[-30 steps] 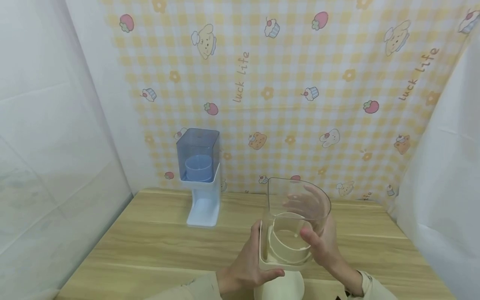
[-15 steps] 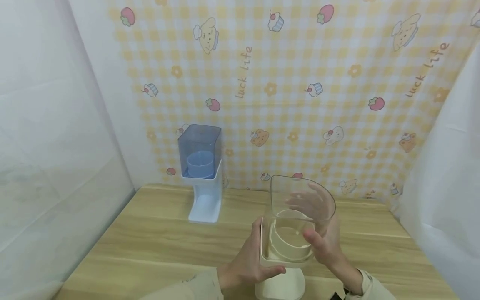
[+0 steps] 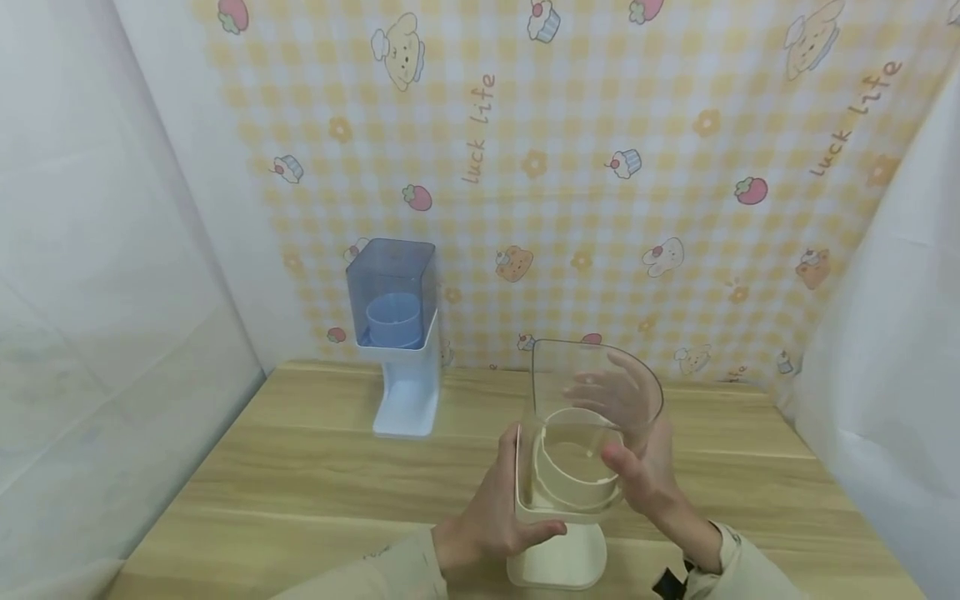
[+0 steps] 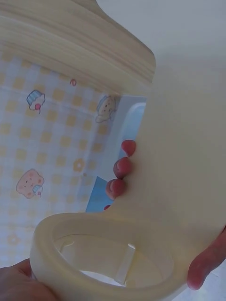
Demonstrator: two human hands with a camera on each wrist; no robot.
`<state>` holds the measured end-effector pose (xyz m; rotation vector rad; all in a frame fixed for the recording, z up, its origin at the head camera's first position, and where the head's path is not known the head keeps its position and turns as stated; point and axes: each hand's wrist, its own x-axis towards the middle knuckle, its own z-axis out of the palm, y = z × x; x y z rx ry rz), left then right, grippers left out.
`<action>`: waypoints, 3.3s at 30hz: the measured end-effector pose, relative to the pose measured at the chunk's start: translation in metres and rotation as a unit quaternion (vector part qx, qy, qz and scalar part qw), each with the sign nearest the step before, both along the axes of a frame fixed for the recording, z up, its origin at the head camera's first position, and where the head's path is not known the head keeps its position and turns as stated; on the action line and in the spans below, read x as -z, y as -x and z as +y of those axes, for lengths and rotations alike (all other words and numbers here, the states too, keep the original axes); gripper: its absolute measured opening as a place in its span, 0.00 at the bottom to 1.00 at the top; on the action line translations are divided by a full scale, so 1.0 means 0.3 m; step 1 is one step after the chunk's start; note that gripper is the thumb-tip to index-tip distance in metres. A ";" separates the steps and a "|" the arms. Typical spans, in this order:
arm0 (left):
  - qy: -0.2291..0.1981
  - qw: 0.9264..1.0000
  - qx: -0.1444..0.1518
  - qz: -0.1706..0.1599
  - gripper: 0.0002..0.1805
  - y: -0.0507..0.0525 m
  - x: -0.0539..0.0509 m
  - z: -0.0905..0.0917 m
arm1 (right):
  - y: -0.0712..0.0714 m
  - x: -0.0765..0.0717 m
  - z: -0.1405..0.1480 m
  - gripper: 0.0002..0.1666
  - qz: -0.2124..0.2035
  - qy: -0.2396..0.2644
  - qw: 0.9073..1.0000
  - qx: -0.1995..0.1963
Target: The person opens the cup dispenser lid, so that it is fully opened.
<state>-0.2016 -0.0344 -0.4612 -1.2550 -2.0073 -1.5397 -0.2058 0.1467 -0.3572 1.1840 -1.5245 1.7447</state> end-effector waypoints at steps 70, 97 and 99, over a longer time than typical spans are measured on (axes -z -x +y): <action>0.039 0.998 -0.040 0.008 0.58 0.003 -0.019 -0.005 | 0.019 0.000 0.010 0.50 0.029 0.017 0.999 -0.034; 0.009 0.999 -0.029 0.011 0.56 0.005 -0.002 0.005 | 0.003 -0.013 0.009 0.48 -0.011 0.006 1.000 -0.023; 0.007 1.000 -0.022 0.006 0.57 0.005 -0.002 0.007 | 0.001 -0.016 0.008 0.49 0.002 0.011 1.000 -0.027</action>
